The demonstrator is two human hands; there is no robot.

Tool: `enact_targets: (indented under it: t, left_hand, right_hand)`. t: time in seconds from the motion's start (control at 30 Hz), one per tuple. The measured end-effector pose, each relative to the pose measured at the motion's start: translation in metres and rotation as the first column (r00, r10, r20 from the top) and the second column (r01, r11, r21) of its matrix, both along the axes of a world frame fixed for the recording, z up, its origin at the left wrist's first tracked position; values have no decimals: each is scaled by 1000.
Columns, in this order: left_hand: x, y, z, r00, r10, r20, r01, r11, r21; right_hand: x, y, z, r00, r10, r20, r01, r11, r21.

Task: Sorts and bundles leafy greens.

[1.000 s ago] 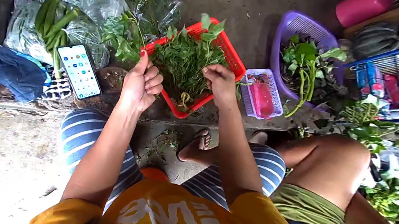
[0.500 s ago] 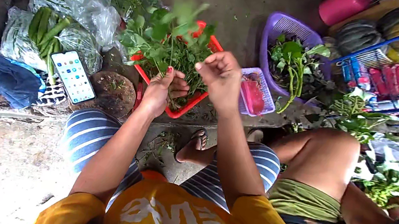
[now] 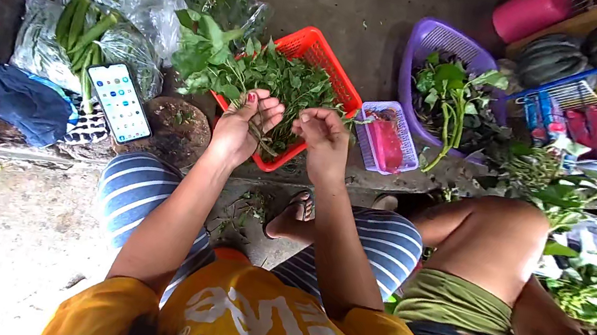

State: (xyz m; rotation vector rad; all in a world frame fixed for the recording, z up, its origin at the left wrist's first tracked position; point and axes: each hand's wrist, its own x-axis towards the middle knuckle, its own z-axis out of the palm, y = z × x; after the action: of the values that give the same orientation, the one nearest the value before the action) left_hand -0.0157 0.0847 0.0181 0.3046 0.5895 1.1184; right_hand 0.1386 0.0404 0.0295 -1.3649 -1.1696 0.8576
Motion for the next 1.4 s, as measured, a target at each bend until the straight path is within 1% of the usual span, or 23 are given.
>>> enact_targets:
  t: [0.07, 0.1, 0.17, 0.23, 0.33, 0.4, 0.5, 0.57, 0.67, 0.77, 0.83, 0.87, 0.93, 1.0, 1.03, 1.07, 1.13, 1.2, 1.27, 1.3, 1.4]
  left_hand:
    - [-1, 1, 0, 999, 31, 36, -32, 999, 20]
    - [0, 1, -1, 998, 33, 46, -36, 998, 49]
    - [5, -1, -4, 999, 31, 44, -36, 992, 117]
    - [11, -3, -8, 999, 39, 11, -40, 978, 204]
    - [11, -3, -9, 998, 24, -58, -5, 952, 308]
    - [9, -1, -9, 994, -13, -104, 51, 926, 375]
    - [9, -2, -7, 992, -43, -123, 91, 904, 417]
    - [7, -5, -2, 985, -78, -153, 137, 897, 420]
    - [0, -11, 10, 959, -147, -243, 235, 894, 383]
    - [2, -4, 0, 964, -86, -253, 187, 893, 410]
    - [2, -1, -2, 966, -70, -250, 170, 898, 406]
    - [2, -1, -3, 968, -69, -243, 166, 900, 402]
    - [2, -1, -4, 971, -74, -226, 160, 908, 387]
    - [2, 0, -4, 979, -86, -187, 151, 919, 365]
    - [2, -1, -4, 983, -89, -163, 142, 924, 355]
    - [2, -1, -4, 986, -85, -143, 130, 931, 341]
    - [5, -3, -3, 989, -67, -134, 104, 951, 290]
    - [6, -4, -1, 984, -48, -173, 87, 971, 224]
    - [8, -5, -4, 976, -42, -214, 75, 986, 148]
    - [8, -5, -6, 969, -47, -241, 76, 991, 112]
    - [10, -8, -13, 943, -91, -319, 113, 992, 50]
  right_hand:
    - [-12, -11, 2, 996, 55, -68, -68, 976, -205]
    - [-20, -14, 0, 991, 83, -101, -106, 961, -255]
    - [-30, -16, -5, 980, 85, -178, -133, 950, -282]
    - [-33, -14, -5, 964, 53, -260, -132, 946, -296]
    - [-28, -11, -4, 952, 62, -298, -161, 933, -320]
    - [-23, -10, -1, 955, 69, -288, -163, 934, -316]
    - [-21, -11, 2, 957, 80, -278, -165, 941, -297]
    - [-23, -12, 1, 962, 92, -257, -166, 945, -282]
    - [-25, -13, -6, 972, 104, -212, -150, 964, -217]
    - [-25, -12, -6, 974, 62, -219, -100, 981, -168]
    - [-16, -12, -4, 964, 84, -250, -125, 980, -152]
    - [-10, -12, -1, 965, 121, -234, -158, 976, -150]
    - [-1, -12, 5, 974, 187, -125, -206, 966, -158]
    - [2, -14, 14, 968, 225, 111, -202, 961, -187]
    - [1, -16, 18, 939, 228, 257, -180, 964, -196]
    - [-1, -18, 22, 887, 221, 405, -154, 969, -191]
    - [-8, -21, 26, 737, 192, 648, -142, 981, -130]
    - [-14, -21, 19, 567, 146, 811, -201, 979, -36]
    - [-16, -19, 10, 416, 125, 901, -306, 952, 9]
    - [-16, -18, 8, 352, 156, 923, -363, 932, -20]
    - [-12, -15, 11, 166, 293, 942, -487, 855, -180]
